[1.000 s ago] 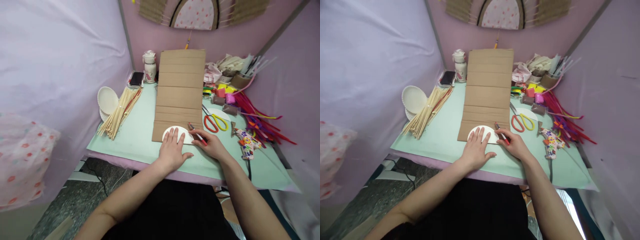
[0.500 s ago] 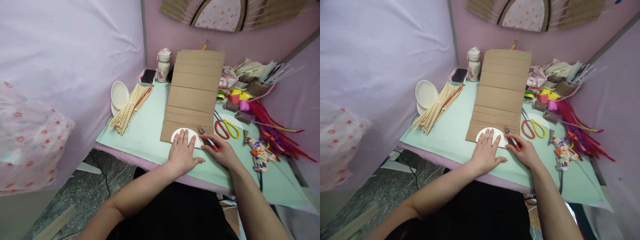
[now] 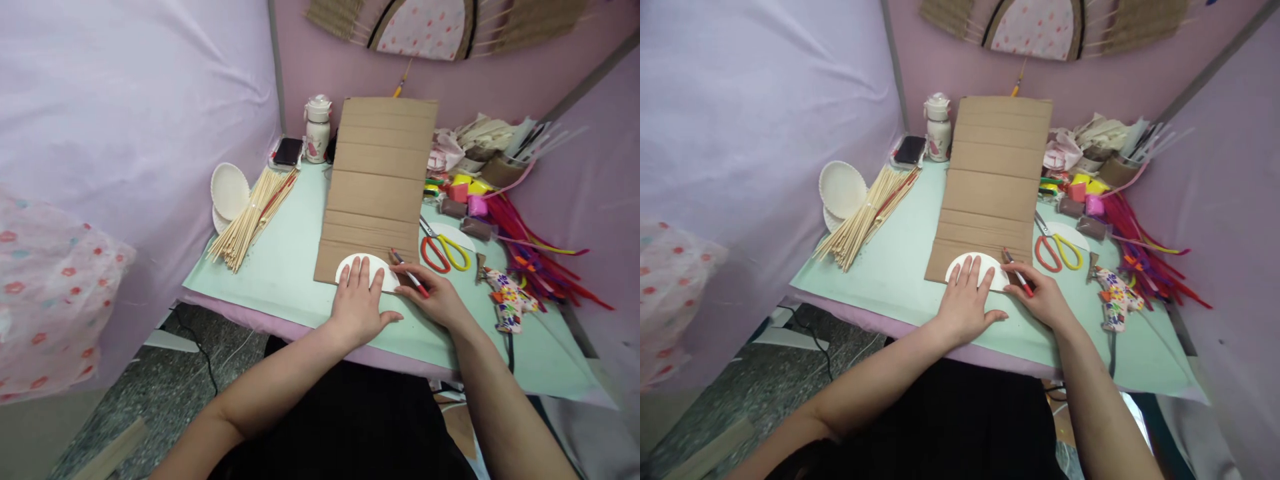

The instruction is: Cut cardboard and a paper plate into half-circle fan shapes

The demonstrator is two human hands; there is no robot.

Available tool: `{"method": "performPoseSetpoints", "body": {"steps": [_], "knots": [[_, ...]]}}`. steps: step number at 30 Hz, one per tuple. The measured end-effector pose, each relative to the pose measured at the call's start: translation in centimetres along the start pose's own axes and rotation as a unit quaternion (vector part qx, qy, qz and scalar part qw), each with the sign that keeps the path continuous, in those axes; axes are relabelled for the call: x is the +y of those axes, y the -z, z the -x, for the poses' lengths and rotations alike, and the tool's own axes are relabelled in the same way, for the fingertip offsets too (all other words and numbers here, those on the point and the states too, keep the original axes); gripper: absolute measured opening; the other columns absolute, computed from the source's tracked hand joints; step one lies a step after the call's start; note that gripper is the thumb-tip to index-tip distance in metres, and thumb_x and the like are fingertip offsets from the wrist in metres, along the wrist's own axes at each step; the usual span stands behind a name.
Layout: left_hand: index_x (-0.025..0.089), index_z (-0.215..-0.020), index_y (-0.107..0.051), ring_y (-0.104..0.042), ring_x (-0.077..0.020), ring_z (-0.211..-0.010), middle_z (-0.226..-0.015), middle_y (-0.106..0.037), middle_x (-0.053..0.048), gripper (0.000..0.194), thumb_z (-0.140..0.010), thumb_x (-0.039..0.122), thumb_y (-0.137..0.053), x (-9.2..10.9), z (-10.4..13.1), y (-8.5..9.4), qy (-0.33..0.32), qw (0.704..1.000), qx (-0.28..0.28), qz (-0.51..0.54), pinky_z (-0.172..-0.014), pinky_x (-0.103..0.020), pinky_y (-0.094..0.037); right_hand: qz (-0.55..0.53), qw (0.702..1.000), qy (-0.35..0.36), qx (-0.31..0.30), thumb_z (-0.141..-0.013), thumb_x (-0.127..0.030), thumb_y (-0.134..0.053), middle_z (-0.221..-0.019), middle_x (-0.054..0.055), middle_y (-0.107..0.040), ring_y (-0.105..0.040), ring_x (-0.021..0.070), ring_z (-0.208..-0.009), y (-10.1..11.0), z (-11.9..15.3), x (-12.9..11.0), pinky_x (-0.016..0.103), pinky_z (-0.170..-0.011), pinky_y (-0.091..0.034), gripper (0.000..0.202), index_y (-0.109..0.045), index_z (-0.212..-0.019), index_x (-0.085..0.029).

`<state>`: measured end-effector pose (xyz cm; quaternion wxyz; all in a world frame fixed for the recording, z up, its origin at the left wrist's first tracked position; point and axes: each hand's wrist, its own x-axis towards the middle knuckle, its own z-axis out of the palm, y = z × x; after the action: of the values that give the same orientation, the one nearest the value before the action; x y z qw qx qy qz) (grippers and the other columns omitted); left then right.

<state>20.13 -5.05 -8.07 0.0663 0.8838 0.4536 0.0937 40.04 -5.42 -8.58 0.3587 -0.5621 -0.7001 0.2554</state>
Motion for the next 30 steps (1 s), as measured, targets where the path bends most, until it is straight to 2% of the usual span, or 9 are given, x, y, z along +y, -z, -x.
{"method": "performPoseSetpoints", "body": {"steps": [7, 13, 20, 30], "knots": [[0.011, -0.149, -0.031, -0.010, -0.0374, -0.147, -0.158, -0.018, -0.023, 0.090, -0.083, 0.072, -0.041, -0.10, -0.17, -0.14, -0.004, 1.000, -0.003, 0.008, -0.117, -0.053, -0.011, -0.059, 0.997, -0.017, 0.037, -0.088, -0.032, -0.059, -0.115, 0.007, -0.068, -0.062, 0.0245, -0.111, 0.22, -0.31, -0.34, 0.043, -0.101, -0.047, 0.025, -0.063, -0.112, -0.025], [0.012, -0.149, -0.032, -0.011, -0.0382, -0.147, -0.158, -0.018, -0.024, 0.090, -0.082, 0.072, -0.042, -0.16, -0.27, -0.36, -0.008, 1.000, 0.003, 0.006, -0.117, -0.054, -0.011, -0.084, 0.996, -0.021, 0.035, -0.089, -0.029, -0.058, -0.113, 0.007, -0.068, -0.062, 0.0228, -0.110, 0.24, -0.40, -0.25, 0.043, -0.101, -0.047, 0.023, -0.063, -0.111, -0.024], [0.012, -0.149, -0.031, -0.010, -0.0379, -0.147, -0.158, -0.018, -0.024, 0.089, -0.083, 0.071, -0.042, -0.15, -0.33, -0.30, -0.008, 1.000, -0.002, 0.001, -0.117, -0.054, -0.010, -0.052, 0.998, -0.022, 0.014, -0.084, -0.025, -0.063, -0.113, 0.006, -0.069, -0.063, 0.0228, -0.107, 0.11, -0.18, 0.07, 0.040, -0.097, -0.047, 0.028, -0.065, -0.112, -0.023], [0.014, -0.150, -0.031, -0.009, -0.0369, -0.147, -0.159, -0.016, -0.023, 0.088, -0.084, 0.071, -0.040, -0.17, -0.33, -0.39, -0.011, 1.000, -0.001, -0.003, -0.117, -0.053, -0.009, -0.048, 0.998, -0.025, 0.011, -0.083, -0.027, -0.063, -0.111, 0.006, -0.070, -0.065, 0.0236, -0.101, 0.15, -0.18, 0.18, 0.038, -0.090, -0.050, 0.028, -0.066, -0.111, -0.023]]}}
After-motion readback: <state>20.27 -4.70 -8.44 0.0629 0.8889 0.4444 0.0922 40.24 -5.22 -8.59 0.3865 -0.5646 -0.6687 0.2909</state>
